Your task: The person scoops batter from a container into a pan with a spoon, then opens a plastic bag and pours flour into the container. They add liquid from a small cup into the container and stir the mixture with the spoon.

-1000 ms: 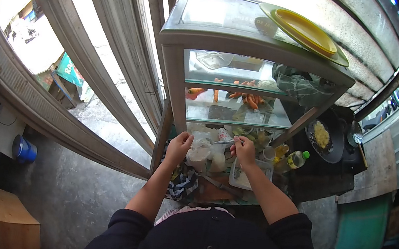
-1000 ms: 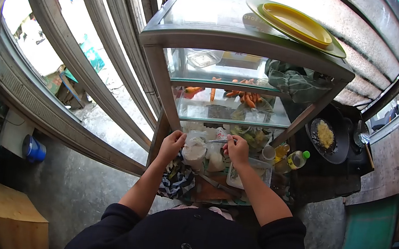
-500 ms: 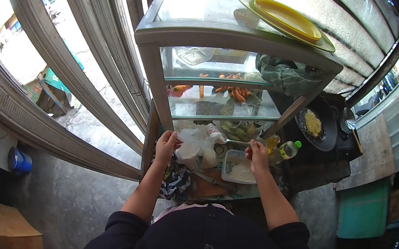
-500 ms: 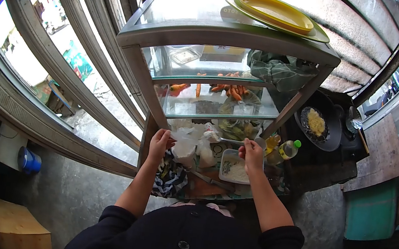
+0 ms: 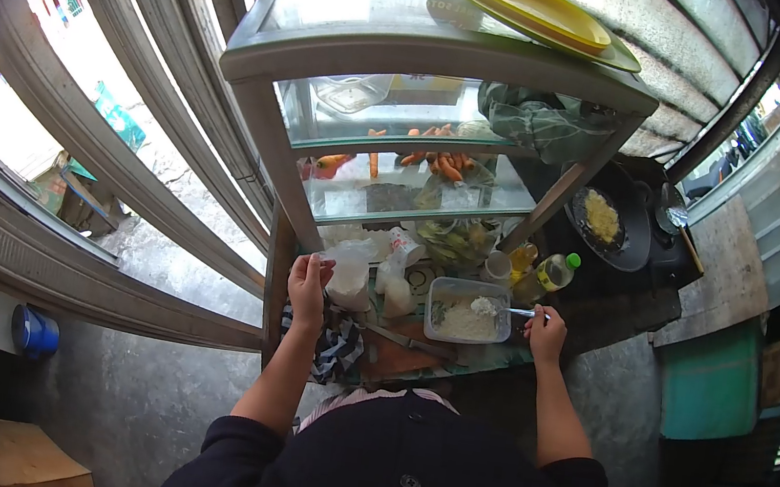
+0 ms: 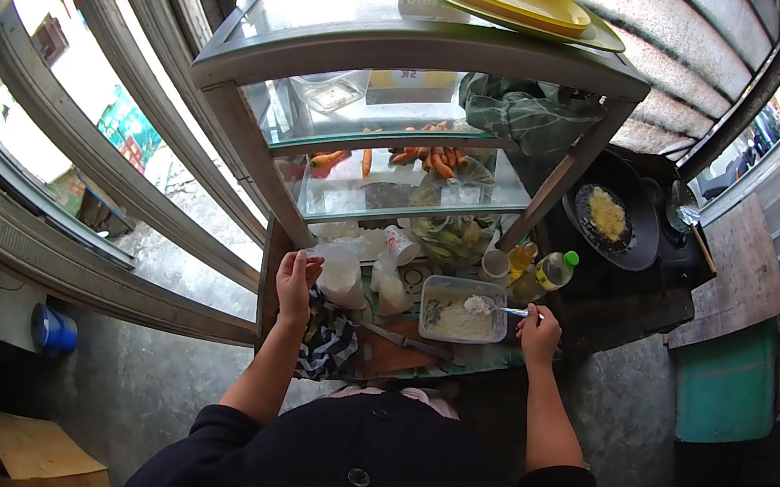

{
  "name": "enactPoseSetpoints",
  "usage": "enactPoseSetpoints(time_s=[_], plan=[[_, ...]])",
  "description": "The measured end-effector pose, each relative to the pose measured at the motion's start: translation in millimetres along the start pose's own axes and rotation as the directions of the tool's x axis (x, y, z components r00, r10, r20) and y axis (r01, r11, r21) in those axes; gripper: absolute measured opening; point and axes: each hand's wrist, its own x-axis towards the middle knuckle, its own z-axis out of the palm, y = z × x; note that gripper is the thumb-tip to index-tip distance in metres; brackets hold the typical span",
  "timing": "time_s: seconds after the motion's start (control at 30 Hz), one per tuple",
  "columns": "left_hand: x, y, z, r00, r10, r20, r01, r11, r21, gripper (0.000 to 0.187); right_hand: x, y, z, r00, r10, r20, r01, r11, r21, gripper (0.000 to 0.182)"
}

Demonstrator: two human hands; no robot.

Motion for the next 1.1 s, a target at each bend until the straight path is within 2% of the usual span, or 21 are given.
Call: enactPoseSetpoints(time_s=[0.13, 0.23, 0.27, 0.3, 0.33, 0.4, 0.43, 0.5, 0.57, 0.63, 0.67, 0.73, 0.77, 0.83, 0.87, 0.9, 0.97, 1.0, 1.03, 1.1], plan=[[-6, 0, 2, 1.000, -0.001, 0.011, 0.001, 0.999, 0.033, 0.020, -3, -2, -12, 0.999, -0.026, -0.022, 0.025, 0.999, -0.045, 0.030], [-8, -1, -5, 1.000, -0.011, 0.016, 0.009, 0.996, 0.091, 0.022, -7, -8, -16, 0.997, -0.078, 0.021, 0.080, 0.989, -0.123, 0.023], [-8, -1, -7, 1.000, -0.023, 0.021, 0.020, 0.992, 0.121, 0.022, -8, -8, -16, 0.904, -0.427, 0.025, 0.421, 0.880, -0.220, 0.018], [-8, -1, -9, 1.000, -0.019, 0.019, 0.016, 0.993, 0.120, 0.022, -7, -9, -15, 0.694, -0.718, 0.063, 0.698, 0.648, -0.305, 0.014], [-9, -1, -12, 0.999, -0.030, 0.030, 0.026, 0.991, 0.133, 0.022, -7, -9, -14, 0.691, -0.720, 0.063, 0.701, 0.646, -0.302, 0.014], [-12, 1, -15, 0.999, -0.035, 0.038, 0.029, 0.989, 0.142, 0.022, -13, -32, -11, 0.649, -0.736, 0.192, 0.752, 0.581, -0.311, 0.008], [-15, 3, -15, 0.998, -0.047, 0.032, 0.041, 0.987, 0.154, 0.021, -14, -46, -6, 0.644, -0.741, 0.192, 0.756, 0.577, -0.308, 0.008], [-22, 5, -17, 0.998, -0.058, 0.023, 0.054, 0.984, 0.168, 0.021, -14, -84, 16, 0.723, -0.689, 0.057, 0.689, 0.711, -0.140, 0.006], [-30, 6, -17, 0.995, -0.098, 0.010, 0.096, 0.987, 0.129, 0.022, -4, -113, 43, 0.724, -0.688, 0.055, 0.690, 0.723, -0.027, 0.006], [-36, 4, -16, 0.994, -0.108, 0.007, 0.107, 0.987, 0.124, 0.022, 3, -130, 74, 0.840, -0.523, 0.141, 0.487, 0.843, 0.227, 0.006], [-37, -2, -18, 0.991, -0.129, 0.041, 0.121, 0.979, 0.166, 0.021, 4, -143, 86, 0.836, -0.529, 0.143, 0.492, 0.839, 0.232, 0.006], [-39, -16, -25, 0.979, -0.163, 0.124, 0.134, 0.968, 0.212, 0.019, 5, -167, 109, 0.821, -0.528, 0.217, 0.456, 0.835, 0.307, 0.006], [-43, -16, -24, 0.981, -0.157, 0.114, 0.130, 0.969, 0.212, 0.019, 6, -179, 118, 0.816, -0.533, 0.224, 0.457, 0.832, 0.315, 0.006], [-52, -15, -22, 0.945, -0.285, 0.159, 0.236, 0.934, 0.269, 0.019, 9, -200, 134, 0.587, -0.775, 0.232, 0.719, 0.632, 0.289, 0.006], [-56, -16, -24, 0.940, -0.288, 0.183, 0.226, 0.927, 0.298, 0.019, 12, -201, 148, 0.523, -0.807, 0.274, 0.770, 0.585, 0.253, 0.007], [-58, -18, -27, 0.942, -0.286, 0.175, 0.226, 0.927, 0.299, 0.019, 13, -203, 159, 0.520, -0.808, 0.276, 0.769, 0.584, 0.261, 0.007], [-63, -21, -29, 0.912, -0.340, 0.230, 0.248, 0.903, 0.352, 0.020, 13, -203, 180, 0.393, -0.776, 0.494, 0.794, 0.558, 0.243, 0.009], [-66, -21, -29, 0.906, -0.372, 0.204, 0.256, 0.863, 0.436, 0.023, 12, -201, 192, 0.360, -0.764, 0.535, 0.795, 0.551, 0.253, 0.014], [-68, -21, -30, 0.906, -0.375, 0.199, 0.260, 0.861, 0.436, 0.023, 10, -196, 198, 0.359, -0.763, 0.538, 0.793, 0.553, 0.256, 0.014], [-71, -20, -32, 0.865, -0.441, 0.240, 0.292, 0.831, 0.472, 0.026, 4, -195, 204, 0.558, -0.554, 0.618, 0.421, 0.830, 0.365, 0.019]])
